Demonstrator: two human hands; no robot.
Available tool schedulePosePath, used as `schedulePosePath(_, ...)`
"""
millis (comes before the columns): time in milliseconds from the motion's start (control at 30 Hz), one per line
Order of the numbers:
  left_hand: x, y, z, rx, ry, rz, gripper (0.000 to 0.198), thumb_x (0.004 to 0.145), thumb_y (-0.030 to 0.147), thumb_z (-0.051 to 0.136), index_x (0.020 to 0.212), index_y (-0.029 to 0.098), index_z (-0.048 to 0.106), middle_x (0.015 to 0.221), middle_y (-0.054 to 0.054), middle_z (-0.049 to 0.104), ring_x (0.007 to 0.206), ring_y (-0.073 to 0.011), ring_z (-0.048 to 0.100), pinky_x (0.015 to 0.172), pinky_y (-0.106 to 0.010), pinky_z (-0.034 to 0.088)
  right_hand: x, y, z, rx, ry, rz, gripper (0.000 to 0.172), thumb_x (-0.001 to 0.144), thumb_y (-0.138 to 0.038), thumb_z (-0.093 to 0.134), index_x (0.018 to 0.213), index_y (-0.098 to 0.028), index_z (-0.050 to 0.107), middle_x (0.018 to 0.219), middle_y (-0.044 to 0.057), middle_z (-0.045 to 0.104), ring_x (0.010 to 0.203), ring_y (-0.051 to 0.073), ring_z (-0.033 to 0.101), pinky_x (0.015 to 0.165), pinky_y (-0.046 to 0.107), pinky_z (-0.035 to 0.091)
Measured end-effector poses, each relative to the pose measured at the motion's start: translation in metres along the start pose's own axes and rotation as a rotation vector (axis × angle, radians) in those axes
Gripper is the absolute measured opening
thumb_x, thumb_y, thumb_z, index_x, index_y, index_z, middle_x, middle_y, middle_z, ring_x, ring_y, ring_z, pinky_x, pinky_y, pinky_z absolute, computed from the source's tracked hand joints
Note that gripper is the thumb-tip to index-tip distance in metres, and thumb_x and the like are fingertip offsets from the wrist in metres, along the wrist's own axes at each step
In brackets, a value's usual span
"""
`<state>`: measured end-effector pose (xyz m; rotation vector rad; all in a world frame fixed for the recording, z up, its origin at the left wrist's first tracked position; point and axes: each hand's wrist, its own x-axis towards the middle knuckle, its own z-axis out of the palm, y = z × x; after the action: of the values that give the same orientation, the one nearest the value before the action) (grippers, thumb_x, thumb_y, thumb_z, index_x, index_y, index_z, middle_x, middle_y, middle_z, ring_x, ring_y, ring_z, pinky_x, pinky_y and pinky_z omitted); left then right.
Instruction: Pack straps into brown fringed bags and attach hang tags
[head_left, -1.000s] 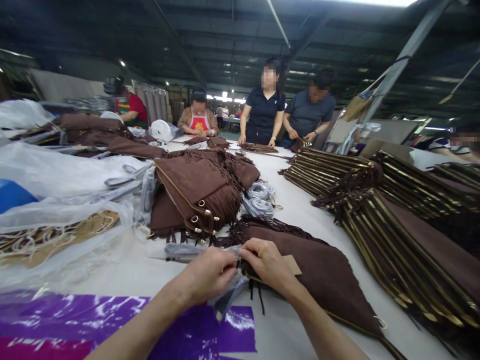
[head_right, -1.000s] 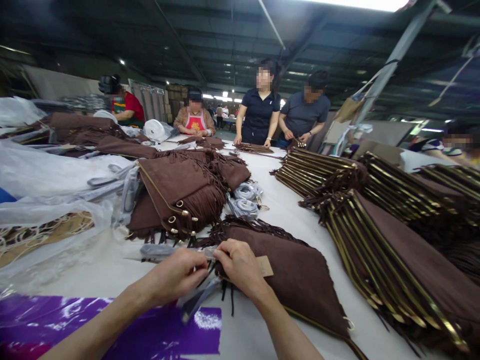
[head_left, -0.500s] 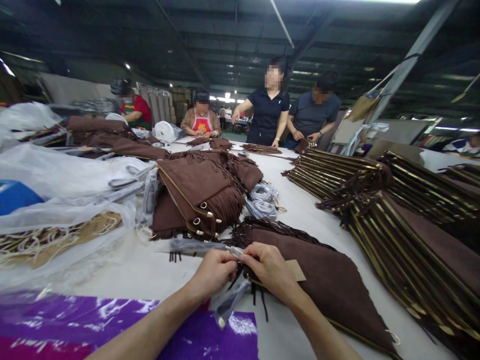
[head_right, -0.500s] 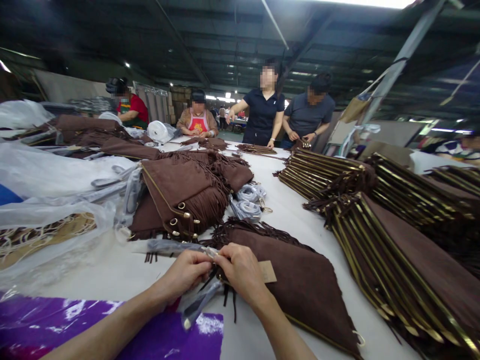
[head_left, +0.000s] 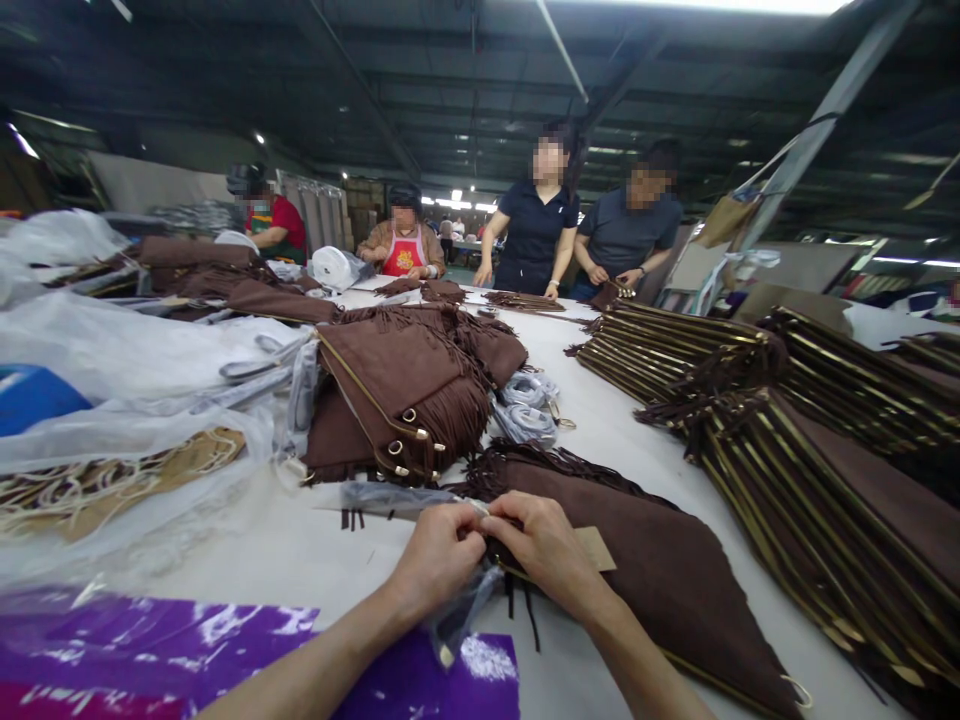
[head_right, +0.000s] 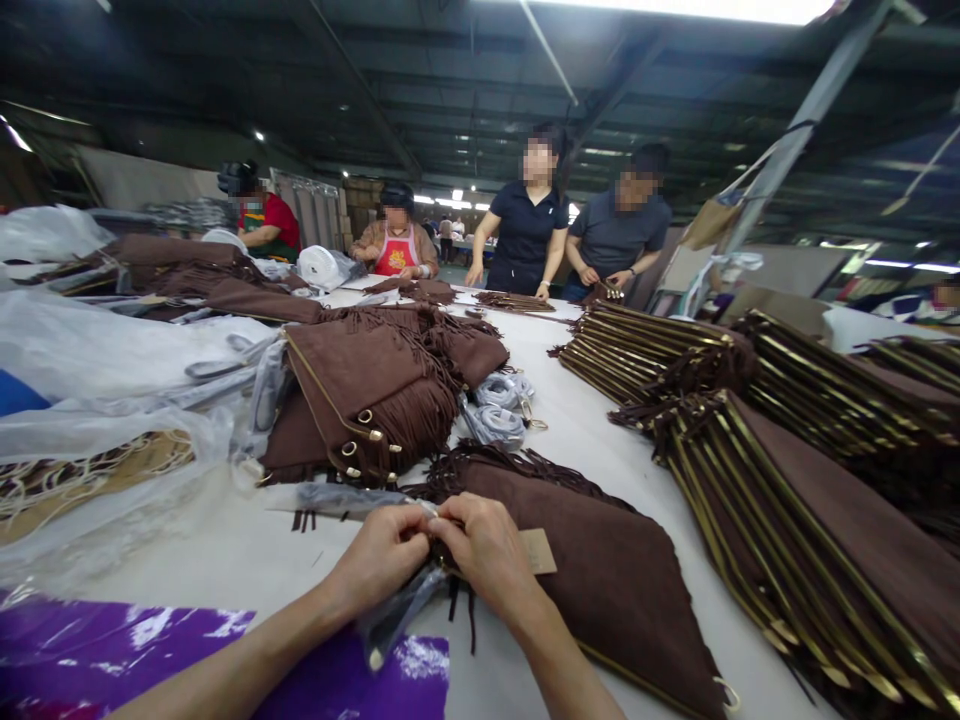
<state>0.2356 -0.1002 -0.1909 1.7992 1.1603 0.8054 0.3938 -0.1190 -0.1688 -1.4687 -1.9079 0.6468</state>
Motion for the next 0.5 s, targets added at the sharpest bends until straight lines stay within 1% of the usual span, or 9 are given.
schedulePosePath(33, 0.001, 0.001, -0.005, 0.005, -0.011, -0.006, 0.011, 0.062, 0.024, 0.043, 0.054, 0.019, 0.048, 0.057, 0.002, 0.049, 0.063, -0.0143, 0.045, 0.061, -0.027, 0.030, -0.001, 0.001, -0.003, 0.060, -0.016, 0.025, 0.009, 0.083, -0.021, 0.062, 0.081, -0.020, 0.071, 0.071, -0.002, 0.064, 0.066, 0.015, 0.055, 0.062, 0.025, 0.035)
schedulePosePath(100, 0.003, 0.003, -0.017, -0.050, -0.034, -0.039, 0.010, 0.059, 0.026, 0.045, 0.052, 0.019, 0.046, 0.054, 0.003, 0.045, 0.059, -0.0126, 0.041, 0.057, -0.026, 0.028, -0.004, 0.004, -0.010, 0.191, -0.057, 0.084, 0.018, 0.079, -0.022, 0.064, 0.096, -0.021, 0.070, 0.075, -0.002, 0.065, 0.062, 0.013, 0.053, 0.057, 0.024, 0.036)
schedulePosePath(133, 0.004, 0.005, -0.023, -0.107, -0.043, -0.066, 0.010, 0.058, 0.027, 0.046, 0.052, 0.019, 0.047, 0.052, 0.004, 0.042, 0.056, -0.0116, 0.038, 0.055, -0.025, 0.026, -0.005, 0.006, -0.013, 0.242, -0.074, 0.109, 0.021, 0.078, -0.024, 0.064, 0.099, -0.021, 0.069, 0.075, -0.002, 0.065, 0.060, 0.013, 0.052, 0.054, 0.023, 0.036)
schedulePosePath(200, 0.005, 0.009, -0.033, -0.244, -0.057, -0.124, 0.010, 0.057, 0.029, 0.048, 0.054, 0.019, 0.050, 0.047, 0.007, 0.037, 0.049, -0.0093, 0.031, 0.050, -0.024, 0.022, -0.007, 0.006, -0.017, 0.300, -0.080, 0.123, 0.018, 0.081, -0.028, 0.061, 0.096, -0.020, 0.068, 0.071, -0.002, 0.064, 0.058, 0.013, 0.053, 0.052, 0.022, 0.037)
schedulePosePath(267, 0.005, 0.015, -0.038, -0.356, -0.059, -0.161, 0.012, 0.057, 0.031, 0.051, 0.056, 0.019, 0.052, 0.043, 0.009, 0.034, 0.044, -0.0077, 0.025, 0.046, -0.023, 0.017, -0.008, 0.004, -0.017, 0.286, -0.054, 0.104, 0.016, 0.085, -0.029, 0.056, 0.089, -0.019, 0.068, 0.061, -0.003, 0.060, 0.055, 0.013, 0.054, 0.052, 0.022, 0.038)
schedulePosePath(300, 0.005, 0.017, -0.039, -0.392, -0.059, -0.165, 0.012, 0.057, 0.031, 0.052, 0.057, 0.019, 0.052, 0.042, 0.009, 0.034, 0.043, -0.0071, 0.023, 0.045, -0.022, 0.015, -0.008, 0.001, -0.015, 0.274, -0.036, 0.084, 0.016, 0.087, -0.029, 0.055, 0.087, -0.019, 0.068, 0.060, -0.004, 0.059, 0.053, 0.012, 0.053, 0.052, 0.022, 0.038)
schedulePosePath(400, 0.003, 0.024, -0.037, -0.448, -0.061, -0.145, 0.014, 0.057, 0.033, 0.055, 0.058, 0.019, 0.053, 0.041, 0.009, 0.035, 0.042, -0.0061, 0.024, 0.043, -0.021, 0.016, -0.007, -0.006, -0.006, 0.255, 0.008, -0.023, 0.015, 0.087, -0.025, 0.056, 0.085, -0.021, 0.070, 0.072, -0.002, 0.062, 0.052, 0.010, 0.053, 0.053, 0.022, 0.040)
schedulePosePath(433, 0.002, 0.025, -0.036, -0.453, -0.060, -0.135, 0.015, 0.058, 0.033, 0.055, 0.059, 0.018, 0.053, 0.041, 0.009, 0.035, 0.042, -0.0060, 0.025, 0.043, -0.021, 0.017, -0.007, -0.007, -0.002, 0.251, 0.022, -0.068, 0.014, 0.087, -0.024, 0.058, 0.084, -0.021, 0.071, 0.076, -0.002, 0.062, 0.055, 0.010, 0.054, 0.054, 0.021, 0.040)
schedulePosePath(500, 0.001, 0.027, -0.035, -0.454, -0.054, -0.115, 0.015, 0.059, 0.033, 0.056, 0.060, 0.018, 0.055, 0.041, 0.010, 0.034, 0.042, -0.0060, 0.026, 0.043, -0.021, 0.018, -0.005, -0.008, 0.004, 0.225, 0.056, -0.139, 0.013, 0.087, -0.021, 0.060, 0.080, -0.021, 0.070, 0.076, -0.002, 0.062, 0.063, 0.012, 0.056, 0.059, 0.021, 0.040)
